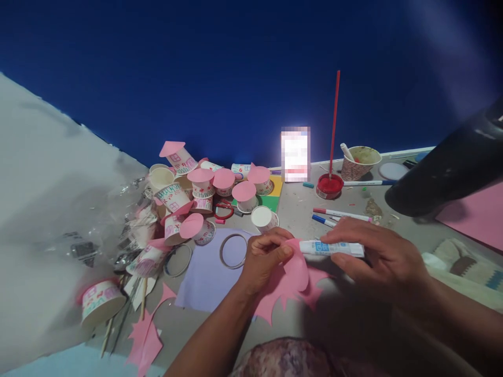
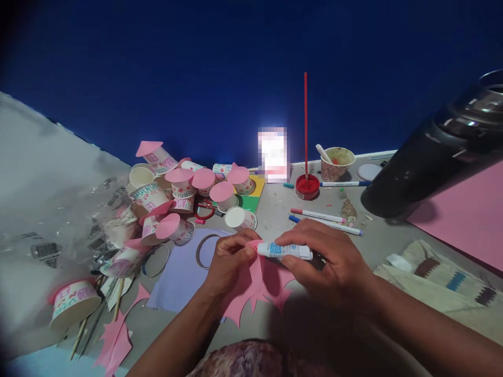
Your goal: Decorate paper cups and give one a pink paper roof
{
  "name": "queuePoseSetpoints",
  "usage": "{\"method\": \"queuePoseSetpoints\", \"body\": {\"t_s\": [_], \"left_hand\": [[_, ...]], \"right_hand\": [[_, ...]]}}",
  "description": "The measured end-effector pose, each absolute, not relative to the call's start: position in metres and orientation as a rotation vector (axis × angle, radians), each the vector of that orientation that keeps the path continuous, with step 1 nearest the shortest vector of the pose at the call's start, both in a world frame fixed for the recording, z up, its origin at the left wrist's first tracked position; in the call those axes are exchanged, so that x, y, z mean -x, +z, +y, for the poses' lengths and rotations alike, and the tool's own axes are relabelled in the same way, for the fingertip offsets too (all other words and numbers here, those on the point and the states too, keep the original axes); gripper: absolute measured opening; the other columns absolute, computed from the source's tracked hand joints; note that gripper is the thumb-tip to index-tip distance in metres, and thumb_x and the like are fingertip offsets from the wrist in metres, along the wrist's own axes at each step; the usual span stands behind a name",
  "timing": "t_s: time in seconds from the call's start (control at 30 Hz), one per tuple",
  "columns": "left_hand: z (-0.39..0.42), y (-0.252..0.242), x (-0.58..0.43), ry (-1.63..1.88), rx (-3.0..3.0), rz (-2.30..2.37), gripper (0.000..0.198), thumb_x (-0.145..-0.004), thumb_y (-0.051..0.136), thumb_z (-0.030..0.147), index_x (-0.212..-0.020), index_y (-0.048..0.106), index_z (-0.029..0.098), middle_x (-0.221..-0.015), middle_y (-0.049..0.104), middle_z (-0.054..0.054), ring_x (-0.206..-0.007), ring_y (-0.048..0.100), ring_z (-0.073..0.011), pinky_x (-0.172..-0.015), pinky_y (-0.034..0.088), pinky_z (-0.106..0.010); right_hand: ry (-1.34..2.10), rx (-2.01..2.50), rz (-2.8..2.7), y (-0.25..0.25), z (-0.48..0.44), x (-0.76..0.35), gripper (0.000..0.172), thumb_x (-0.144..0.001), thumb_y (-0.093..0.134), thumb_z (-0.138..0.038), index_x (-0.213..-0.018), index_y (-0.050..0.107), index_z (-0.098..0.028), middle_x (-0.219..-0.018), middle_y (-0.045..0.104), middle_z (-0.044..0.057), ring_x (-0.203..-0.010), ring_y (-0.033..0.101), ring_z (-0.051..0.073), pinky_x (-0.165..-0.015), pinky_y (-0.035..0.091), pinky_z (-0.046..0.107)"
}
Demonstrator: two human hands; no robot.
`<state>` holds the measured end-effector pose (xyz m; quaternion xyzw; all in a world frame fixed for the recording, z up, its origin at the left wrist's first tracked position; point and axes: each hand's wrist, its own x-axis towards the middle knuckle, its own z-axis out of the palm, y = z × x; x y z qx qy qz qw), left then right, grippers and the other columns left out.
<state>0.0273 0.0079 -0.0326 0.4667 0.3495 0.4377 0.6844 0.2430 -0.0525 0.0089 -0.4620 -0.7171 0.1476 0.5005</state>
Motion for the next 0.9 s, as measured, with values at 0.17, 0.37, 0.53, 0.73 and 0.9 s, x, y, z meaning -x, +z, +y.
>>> {"method": "queuePoseSetpoints", "body": {"t_s": [0.17, 0.37, 0.53, 0.73, 0.9], "left_hand": [[0.005, -0.028, -0.026, 0.998, -1.161, 0.809, 0.02, -0.069, 0.091, 0.033, -0.064, 0.079, 0.019, -0.085, 0.077, -0.008, -0.074, 0.065, -0.0167, -0.065, 0.05, -0.028], [-0.002, -0.019, -0.027, 1.043, -1.481, 0.881, 0.009, -0.08, 0.082, 0.023, -0.071, 0.08, 0.021, -0.092, 0.083, -0.009, -0.081, 0.075, -0.0218, -0.076, 0.056, -0.033], [-0.004, -0.021, -0.029, 1.088, -1.694, 0.888, 0.011, -0.082, 0.078, 0.016, -0.076, 0.081, 0.024, -0.09, 0.083, -0.006, -0.081, 0.077, -0.0208, -0.077, 0.057, -0.031], [-0.006, -0.023, -0.03, 1.085, -1.757, 0.923, 0.013, -0.081, 0.079, 0.014, -0.077, 0.081, 0.025, -0.088, 0.083, -0.003, -0.081, 0.076, -0.019, -0.078, 0.057, -0.028], [-0.006, -0.022, -0.029, 1.009, -1.465, 1.05, 0.009, -0.078, 0.081, 0.02, -0.07, 0.08, 0.023, -0.09, 0.083, -0.006, -0.086, 0.076, -0.0227, -0.079, 0.056, -0.032]], "right_hand": [[0.141, 1.051, -1.876, -0.001, -0.051, -0.242, 0.02, -0.093, 0.068, -0.018, -0.111, 0.069, -0.027, -0.085, 0.076, 0.003, -0.077, 0.07, 0.021, -0.07, 0.056, 0.035], [0.022, 1.09, -2.076, -0.004, -0.053, -0.246, 0.015, -0.096, 0.066, -0.022, -0.111, 0.07, -0.024, -0.086, 0.072, 0.004, -0.072, 0.063, 0.018, -0.063, 0.045, 0.032], [-0.103, 1.116, -2.184, 0.005, -0.057, -0.241, 0.013, -0.098, 0.058, -0.016, -0.097, 0.07, -0.021, -0.077, 0.068, 0.004, -0.065, 0.055, 0.018, -0.061, 0.04, 0.034], [-0.192, 1.23, -2.203, 0.0, -0.055, -0.242, 0.014, -0.099, 0.058, -0.015, -0.1, 0.072, -0.017, -0.075, 0.068, 0.005, -0.067, 0.057, 0.02, -0.064, 0.042, 0.035], [-0.167, 1.311, -2.001, -0.001, -0.04, -0.26, 0.018, -0.101, 0.061, -0.027, -0.112, 0.072, -0.017, -0.09, 0.076, 0.009, -0.083, 0.068, 0.024, -0.073, 0.051, 0.036]]}}
